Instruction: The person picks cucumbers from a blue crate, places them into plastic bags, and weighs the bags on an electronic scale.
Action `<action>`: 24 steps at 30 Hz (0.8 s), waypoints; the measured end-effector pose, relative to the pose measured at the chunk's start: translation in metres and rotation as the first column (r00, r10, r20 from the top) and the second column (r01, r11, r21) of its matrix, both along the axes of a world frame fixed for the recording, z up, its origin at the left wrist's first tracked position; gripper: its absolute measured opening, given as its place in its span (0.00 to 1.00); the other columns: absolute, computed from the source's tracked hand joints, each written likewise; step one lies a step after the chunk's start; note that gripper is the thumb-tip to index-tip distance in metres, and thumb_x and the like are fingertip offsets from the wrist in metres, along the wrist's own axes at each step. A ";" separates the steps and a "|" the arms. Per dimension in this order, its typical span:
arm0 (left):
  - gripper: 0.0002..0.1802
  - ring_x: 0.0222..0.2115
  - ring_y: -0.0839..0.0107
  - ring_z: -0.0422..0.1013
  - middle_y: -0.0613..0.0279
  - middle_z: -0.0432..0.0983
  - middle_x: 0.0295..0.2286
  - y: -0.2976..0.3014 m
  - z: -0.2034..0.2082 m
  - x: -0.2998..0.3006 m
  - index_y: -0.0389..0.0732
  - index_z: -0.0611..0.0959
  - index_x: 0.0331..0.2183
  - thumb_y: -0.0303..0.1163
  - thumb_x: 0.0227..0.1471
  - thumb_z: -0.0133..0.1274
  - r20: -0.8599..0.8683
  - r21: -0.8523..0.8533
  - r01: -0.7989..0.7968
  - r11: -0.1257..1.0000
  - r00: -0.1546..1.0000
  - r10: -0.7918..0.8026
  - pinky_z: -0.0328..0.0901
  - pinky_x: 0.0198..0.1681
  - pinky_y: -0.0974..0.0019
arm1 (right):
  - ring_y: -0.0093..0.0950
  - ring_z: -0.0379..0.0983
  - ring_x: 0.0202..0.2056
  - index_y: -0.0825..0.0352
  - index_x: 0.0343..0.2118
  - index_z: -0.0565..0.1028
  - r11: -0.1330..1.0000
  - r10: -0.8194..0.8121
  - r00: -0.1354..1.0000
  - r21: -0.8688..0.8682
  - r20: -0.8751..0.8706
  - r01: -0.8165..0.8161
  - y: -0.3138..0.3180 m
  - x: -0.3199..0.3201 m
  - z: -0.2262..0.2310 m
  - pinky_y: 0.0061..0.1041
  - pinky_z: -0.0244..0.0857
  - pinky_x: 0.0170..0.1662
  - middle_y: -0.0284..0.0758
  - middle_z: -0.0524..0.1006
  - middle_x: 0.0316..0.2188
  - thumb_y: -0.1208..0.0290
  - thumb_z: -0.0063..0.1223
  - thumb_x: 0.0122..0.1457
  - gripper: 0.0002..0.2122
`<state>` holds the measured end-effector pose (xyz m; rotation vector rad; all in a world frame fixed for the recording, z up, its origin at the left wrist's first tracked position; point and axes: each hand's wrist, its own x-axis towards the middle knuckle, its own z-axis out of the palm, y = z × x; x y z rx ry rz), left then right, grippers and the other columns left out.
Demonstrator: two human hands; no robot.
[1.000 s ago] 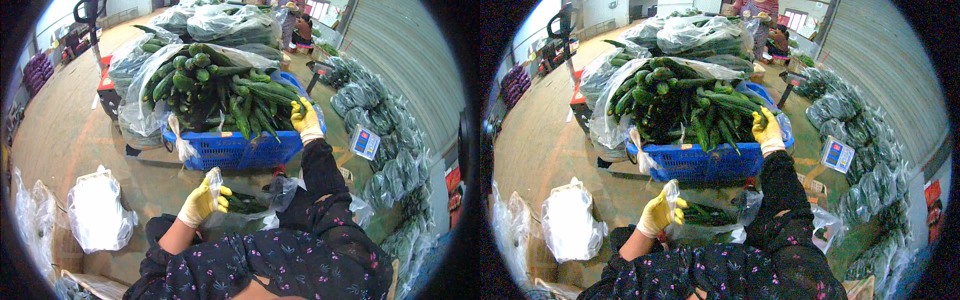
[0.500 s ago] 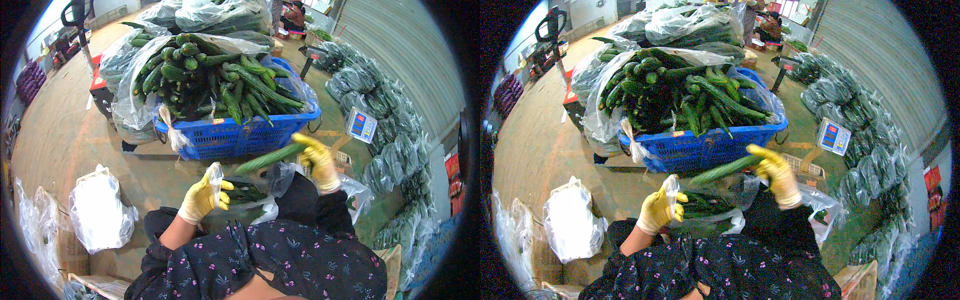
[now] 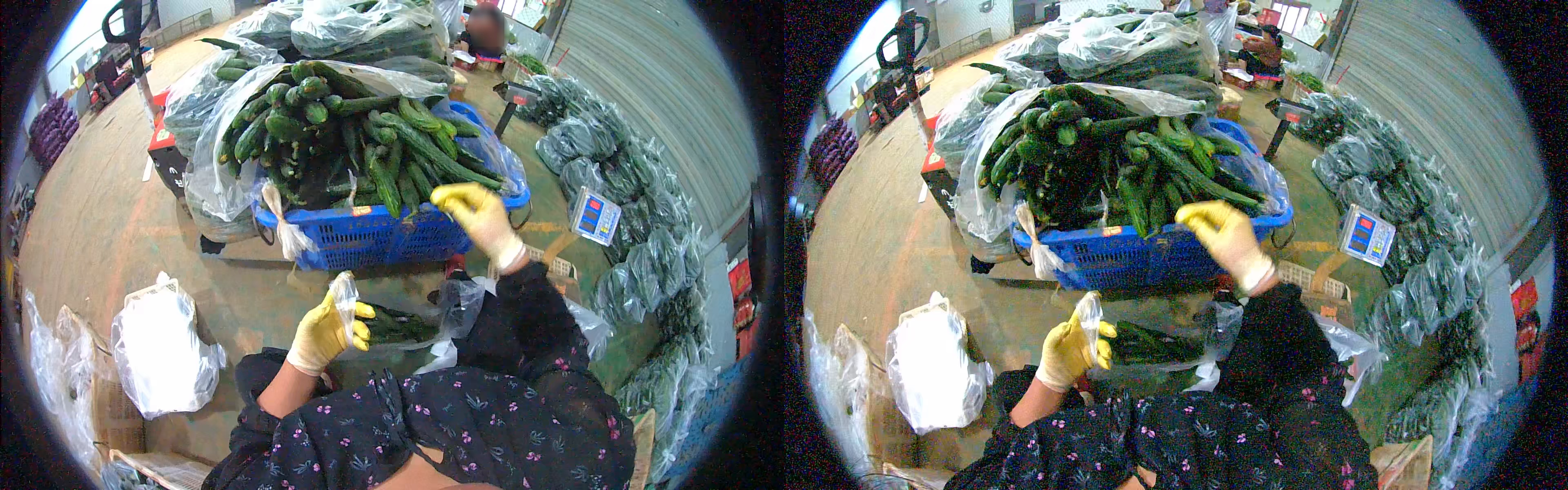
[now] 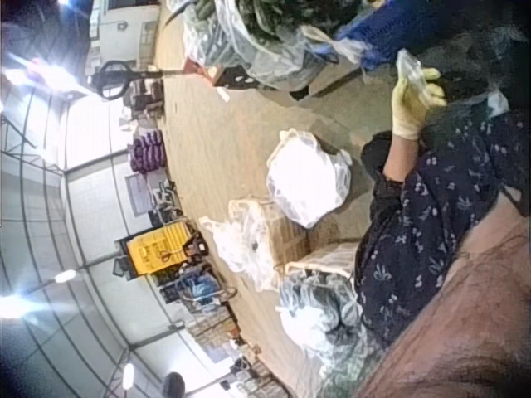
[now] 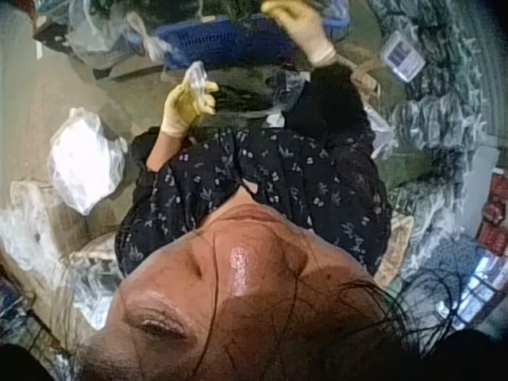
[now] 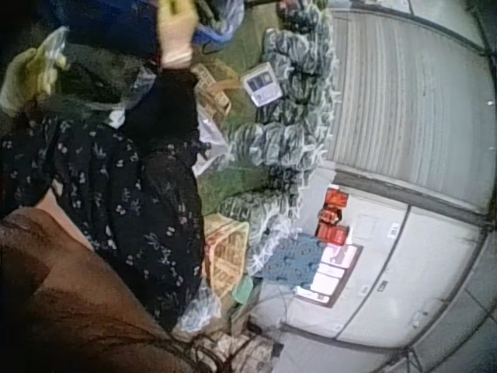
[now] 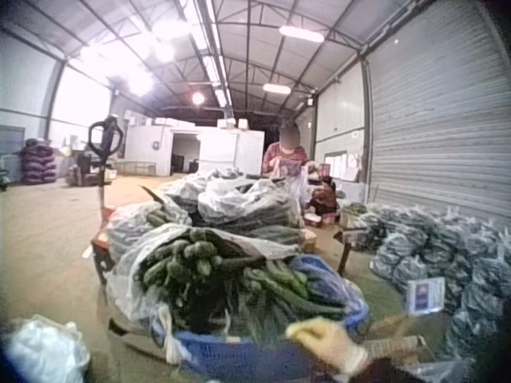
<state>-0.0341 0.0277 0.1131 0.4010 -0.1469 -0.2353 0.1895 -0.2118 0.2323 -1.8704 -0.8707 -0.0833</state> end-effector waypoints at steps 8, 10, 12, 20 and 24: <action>0.42 0.36 0.48 0.75 0.37 0.68 0.46 0.006 -0.004 0.013 0.55 0.50 0.64 0.48 0.54 0.51 0.071 0.015 0.036 0.999 0.997 -0.037 0.73 0.36 0.48 | 0.44 0.74 0.42 0.60 0.59 0.61 0.456 -0.151 0.881 -0.759 0.449 0.465 0.000 0.116 -0.014 0.42 0.66 0.46 0.46 0.76 0.41 0.68 0.57 0.47 0.33; 0.42 0.36 0.48 0.75 0.37 0.68 0.46 0.007 -0.004 0.014 0.55 0.50 0.64 0.47 0.54 0.51 0.051 0.003 0.031 1.000 0.998 -0.031 0.73 0.36 0.48 | 0.44 0.73 0.45 0.60 0.59 0.62 0.535 -0.207 0.914 -0.742 0.350 0.405 -0.006 0.111 -0.011 0.39 0.66 0.48 0.47 0.76 0.43 0.66 0.55 0.49 0.31; 0.41 0.36 0.48 0.75 0.37 0.68 0.46 0.008 -0.004 0.014 0.57 0.51 0.63 0.47 0.54 0.51 0.047 -0.003 0.022 1.000 0.999 -0.022 0.73 0.37 0.48 | 0.32 0.77 0.31 0.61 0.57 0.67 0.722 -0.280 0.954 -0.632 0.107 0.282 -0.015 0.095 0.000 0.30 0.70 0.37 0.42 0.79 0.34 0.65 0.56 0.50 0.28; 0.38 0.35 0.50 0.75 0.38 0.69 0.45 0.000 -0.004 0.012 0.53 0.54 0.62 0.47 0.55 0.50 0.037 -0.003 0.046 0.999 0.998 -0.046 0.73 0.36 0.49 | 0.22 0.74 0.33 0.69 0.47 0.72 0.930 0.188 0.803 0.366 -0.566 0.040 -0.034 -0.060 -0.004 0.21 0.67 0.38 0.36 0.78 0.35 0.72 0.56 0.52 0.18; 0.37 0.35 0.51 0.75 0.40 0.69 0.45 -0.004 0.004 0.012 0.51 0.56 0.61 0.48 0.55 0.50 0.047 -0.001 0.063 0.998 0.997 -0.063 0.73 0.35 0.50 | 0.25 0.72 0.42 0.68 0.42 0.75 0.932 0.358 0.715 0.279 -0.600 -0.232 0.007 -0.105 -0.067 0.28 0.65 0.50 0.34 0.77 0.38 0.75 0.59 0.50 0.15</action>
